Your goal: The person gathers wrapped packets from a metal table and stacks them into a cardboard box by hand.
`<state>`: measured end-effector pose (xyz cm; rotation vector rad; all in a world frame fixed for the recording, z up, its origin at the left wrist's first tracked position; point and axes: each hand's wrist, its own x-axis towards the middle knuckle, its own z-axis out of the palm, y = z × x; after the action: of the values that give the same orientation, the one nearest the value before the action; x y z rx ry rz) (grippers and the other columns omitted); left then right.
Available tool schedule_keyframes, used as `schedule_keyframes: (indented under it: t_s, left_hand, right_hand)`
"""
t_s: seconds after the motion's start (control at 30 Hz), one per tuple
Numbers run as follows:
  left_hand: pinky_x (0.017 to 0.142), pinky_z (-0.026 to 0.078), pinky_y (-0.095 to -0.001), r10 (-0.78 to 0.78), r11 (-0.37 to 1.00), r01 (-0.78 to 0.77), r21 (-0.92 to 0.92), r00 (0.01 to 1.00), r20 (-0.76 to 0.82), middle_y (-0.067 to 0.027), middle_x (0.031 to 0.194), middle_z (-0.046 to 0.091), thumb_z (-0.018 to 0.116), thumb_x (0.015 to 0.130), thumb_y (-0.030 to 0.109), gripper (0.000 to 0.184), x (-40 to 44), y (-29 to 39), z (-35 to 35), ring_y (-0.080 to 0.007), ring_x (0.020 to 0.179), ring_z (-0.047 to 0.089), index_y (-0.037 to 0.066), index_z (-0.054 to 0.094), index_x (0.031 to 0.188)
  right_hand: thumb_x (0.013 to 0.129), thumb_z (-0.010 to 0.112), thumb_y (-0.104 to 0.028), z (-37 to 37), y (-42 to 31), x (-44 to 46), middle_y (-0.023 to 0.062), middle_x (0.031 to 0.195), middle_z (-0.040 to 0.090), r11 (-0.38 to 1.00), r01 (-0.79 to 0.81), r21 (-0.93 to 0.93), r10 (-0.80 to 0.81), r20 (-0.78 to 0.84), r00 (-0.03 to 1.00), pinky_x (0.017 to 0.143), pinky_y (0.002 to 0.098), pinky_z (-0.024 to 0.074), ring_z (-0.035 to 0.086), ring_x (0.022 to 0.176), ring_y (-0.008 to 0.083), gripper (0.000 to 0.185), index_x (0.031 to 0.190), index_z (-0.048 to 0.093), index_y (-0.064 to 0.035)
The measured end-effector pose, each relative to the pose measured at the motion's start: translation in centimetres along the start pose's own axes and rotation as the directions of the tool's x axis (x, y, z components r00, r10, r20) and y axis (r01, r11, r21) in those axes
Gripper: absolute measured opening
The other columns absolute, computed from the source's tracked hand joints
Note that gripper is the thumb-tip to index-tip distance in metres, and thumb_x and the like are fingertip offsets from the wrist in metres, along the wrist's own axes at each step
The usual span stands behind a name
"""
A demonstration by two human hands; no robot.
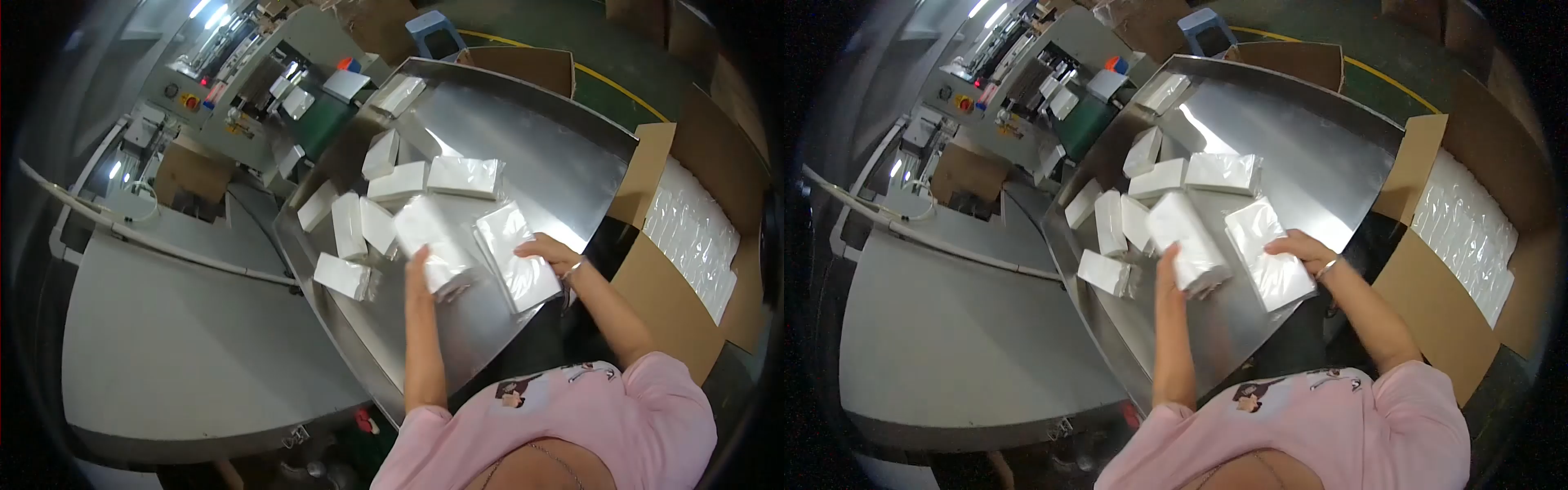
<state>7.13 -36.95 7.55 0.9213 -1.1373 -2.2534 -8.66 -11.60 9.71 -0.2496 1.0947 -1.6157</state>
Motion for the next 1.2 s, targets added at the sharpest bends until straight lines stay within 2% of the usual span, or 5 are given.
schedule_keyframes:
  t_s: [0.13, 0.37, 0.6, 0.73, 1.2]
  left_hand:
    - [0.082, 0.049, -0.0385, 0.275, 0.960, -0.268, 0.075, 0.955, -0.110, -0.0134, 0.101, 0.059, 0.063, 0.077, 0.018, 0.039, 2.2, 11.2, -4.4, -0.0263, 0.093, 0.059, -0.005, 0.052, 0.107]
    - [0.089, 0.046, -0.0423, 0.110, 0.976, -0.092, 0.198, 0.990, -0.083, -0.0153, 0.112, 0.058, 0.058, 0.079, 0.020, 0.048, 10.9, 19.4, -11.2, -0.0315, 0.100, 0.058, -0.002, 0.048, 0.121]
    - [0.081, 0.049, -0.0354, -0.078, 0.822, 0.129, 0.554, 0.990, -0.115, -0.0129, 0.102, 0.062, 0.062, 0.078, 0.020, 0.039, 11.6, 16.2, -9.4, -0.0247, 0.094, 0.060, -0.004, 0.056, 0.107]
    - [0.087, 0.048, -0.0359, -0.236, 0.778, 0.085, 0.623, 0.958, 0.165, -0.0127, 0.109, 0.060, 0.063, 0.074, 0.019, 0.052, 8.4, 11.7, -5.6, -0.0252, 0.098, 0.060, -0.003, 0.050, 0.119]
    - [0.090, 0.046, -0.0477, 0.051, 0.994, -0.071, -0.083, 0.975, -0.218, -0.0108, 0.120, 0.055, 0.058, 0.079, 0.038, 0.056, 9.6, 10.1, -2.1, -0.0311, 0.108, 0.054, 0.009, 0.047, 0.126]
  right_hand:
    - [0.073, 0.069, -0.018, -3.2, -6.8, 2.7, 0.0075, 0.098, 0.062, 0.950, 0.229, -0.214, -0.213, 0.099, 0.972, 0.073, 0.0276, 0.0512, 0.061, 0.084, 0.0143, 0.051, 0.118, 0.052, 0.0004]
    - [0.066, 0.072, -0.016, -2.6, -17.1, 14.3, 0.0055, 0.078, 0.063, 0.930, 0.216, -0.298, -0.180, 0.144, 0.973, 0.060, 0.0253, 0.0467, 0.058, 0.070, 0.0117, 0.026, 0.086, 0.063, -0.0011]
    - [0.059, 0.071, -0.034, -0.3, -16.0, 20.5, 0.0131, 0.082, 0.064, 0.415, 0.020, -0.910, 0.005, 0.025, 1.000, 0.062, 0.0335, 0.0463, 0.059, 0.071, 0.0223, 0.043, 0.085, 0.068, 0.0000]
    - [0.067, 0.071, -0.037, -1.7, -11.8, 20.4, 0.0111, 0.087, 0.065, 0.647, 0.055, -0.760, 0.104, 0.159, 0.982, 0.068, 0.0312, 0.0505, 0.062, 0.078, 0.0196, 0.044, 0.093, 0.067, -0.0023]
    - [0.075, 0.069, -0.021, -3.2, -4.4, 14.1, 0.0168, 0.115, 0.056, 0.878, 0.034, 0.477, -0.111, 0.135, 0.985, 0.092, 0.0354, 0.0478, 0.060, 0.102, 0.0250, 0.063, 0.125, 0.040, 0.0042]
